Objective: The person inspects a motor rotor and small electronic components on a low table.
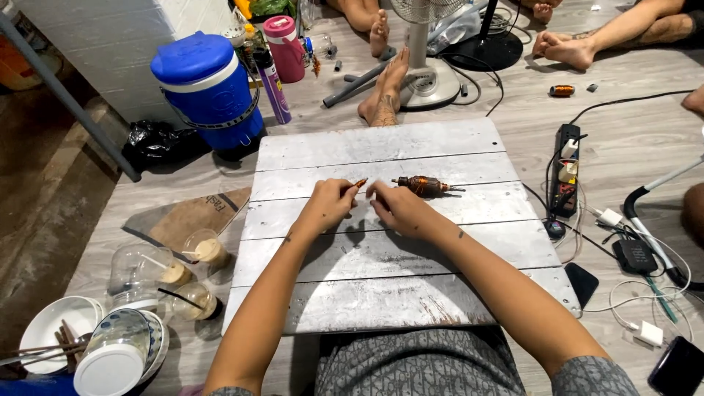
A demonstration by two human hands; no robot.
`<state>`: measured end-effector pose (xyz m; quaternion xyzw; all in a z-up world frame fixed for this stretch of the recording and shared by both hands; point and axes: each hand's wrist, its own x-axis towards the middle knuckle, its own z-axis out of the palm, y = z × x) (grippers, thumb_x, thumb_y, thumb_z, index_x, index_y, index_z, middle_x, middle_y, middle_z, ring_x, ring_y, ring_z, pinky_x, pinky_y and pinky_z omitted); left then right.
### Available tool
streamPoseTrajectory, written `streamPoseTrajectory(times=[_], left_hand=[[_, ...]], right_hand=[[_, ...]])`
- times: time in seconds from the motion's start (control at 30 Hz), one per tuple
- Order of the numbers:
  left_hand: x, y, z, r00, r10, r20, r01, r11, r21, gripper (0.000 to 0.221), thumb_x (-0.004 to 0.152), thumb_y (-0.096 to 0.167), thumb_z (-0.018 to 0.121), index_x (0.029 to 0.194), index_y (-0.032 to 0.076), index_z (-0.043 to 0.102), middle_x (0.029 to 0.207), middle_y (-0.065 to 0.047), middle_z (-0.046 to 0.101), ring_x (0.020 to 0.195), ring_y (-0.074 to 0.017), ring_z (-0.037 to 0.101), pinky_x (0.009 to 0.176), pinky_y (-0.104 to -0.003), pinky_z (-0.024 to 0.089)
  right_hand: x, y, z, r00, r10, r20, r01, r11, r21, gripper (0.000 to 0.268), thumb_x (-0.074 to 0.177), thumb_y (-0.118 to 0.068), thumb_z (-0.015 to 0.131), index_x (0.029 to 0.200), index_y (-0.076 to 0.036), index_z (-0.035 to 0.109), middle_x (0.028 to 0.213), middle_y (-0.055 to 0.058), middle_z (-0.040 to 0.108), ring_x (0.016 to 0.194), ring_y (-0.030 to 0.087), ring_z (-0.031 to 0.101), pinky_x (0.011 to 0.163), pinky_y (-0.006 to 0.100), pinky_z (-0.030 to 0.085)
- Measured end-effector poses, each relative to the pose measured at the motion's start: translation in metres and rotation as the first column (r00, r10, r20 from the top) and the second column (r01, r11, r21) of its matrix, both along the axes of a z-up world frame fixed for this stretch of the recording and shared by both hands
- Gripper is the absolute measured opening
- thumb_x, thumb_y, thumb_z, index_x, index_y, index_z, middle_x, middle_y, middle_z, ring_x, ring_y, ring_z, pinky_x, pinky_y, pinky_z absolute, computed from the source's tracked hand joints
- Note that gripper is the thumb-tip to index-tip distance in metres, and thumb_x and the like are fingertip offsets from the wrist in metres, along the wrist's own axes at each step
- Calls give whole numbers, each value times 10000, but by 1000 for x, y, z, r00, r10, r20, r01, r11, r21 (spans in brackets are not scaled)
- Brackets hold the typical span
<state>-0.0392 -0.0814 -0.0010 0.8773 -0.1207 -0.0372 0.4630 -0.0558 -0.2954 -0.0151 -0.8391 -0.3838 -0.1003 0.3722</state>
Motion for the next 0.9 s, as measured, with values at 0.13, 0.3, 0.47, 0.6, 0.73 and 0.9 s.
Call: streamPoseTrajectory(times=[0.13, 0.3, 0.47, 0.6, 0.73, 0.9], left_hand=[[-11, -5, 15, 998, 43, -54, -46, 998, -48, 295, 978, 221, 584, 1063, -10, 747, 767, -88, 752, 632, -158, 710, 598, -368, 604], [2, -5, -12, 968, -13, 250, 43, 993, -113, 325, 1030, 261, 535, 1035, -6, 721, 708, -101, 683, 626, -178, 634, 611, -356, 509], [-13, -10, 11, 961, -13, 278, 24, 999, -38, 298, 1039, 267, 534, 1072, 21, 699, 633, -136, 604, 567, -243, 587, 583, -398, 455], [-22, -10, 19, 947, -28, 321, 42, 998, -37, 279, 997, 247, 592, 1020, 4, 727, 579, -155, 573, 514, -245, 555, 538, -397, 443], [-23, -10, 19, 946, -47, 321, 44, 999, 16, 279, 961, 258, 641, 960, 4, 757, 547, -129, 603, 466, -219, 551, 488, -384, 431], [-22, -7, 14, 915, -303, 268, 282, 953, 112, 298, 954, 253, 669, 888, -20, 768, 590, -164, 655, 489, -240, 569, 520, -370, 469]], right_hand=[[-4, 5, 15, 964, -133, -230, 148, 988, 48, 247, 975, -124, 628, 1166, -20, 511, 563, 84, 565, 495, 199, 498, 531, 345, 387], [4, -1, 6, 905, 6, -425, 110, 962, 248, 201, 1012, -155, 620, 1170, -36, 584, 656, -55, 488, 590, 44, 380, 534, 261, 327], [6, -5, 7, 925, 8, -381, 89, 968, 236, 152, 1013, -166, 646, 1075, -29, 625, 664, -56, 484, 598, 36, 398, 536, 252, 341], [15, -10, -2, 934, -5, -358, 96, 967, 238, 141, 986, -154, 668, 1011, -16, 652, 650, -47, 461, 595, 45, 386, 528, 260, 335], [12, -10, 5, 916, -20, -402, 112, 972, 207, 143, 1000, -154, 654, 998, -11, 663, 646, -57, 478, 596, 40, 401, 529, 256, 344], [19, -15, -2, 954, 9, -298, 26, 993, 112, 148, 939, -135, 702, 1035, -23, 692, 711, -32, 648, 641, 61, 557, 595, 255, 484]])
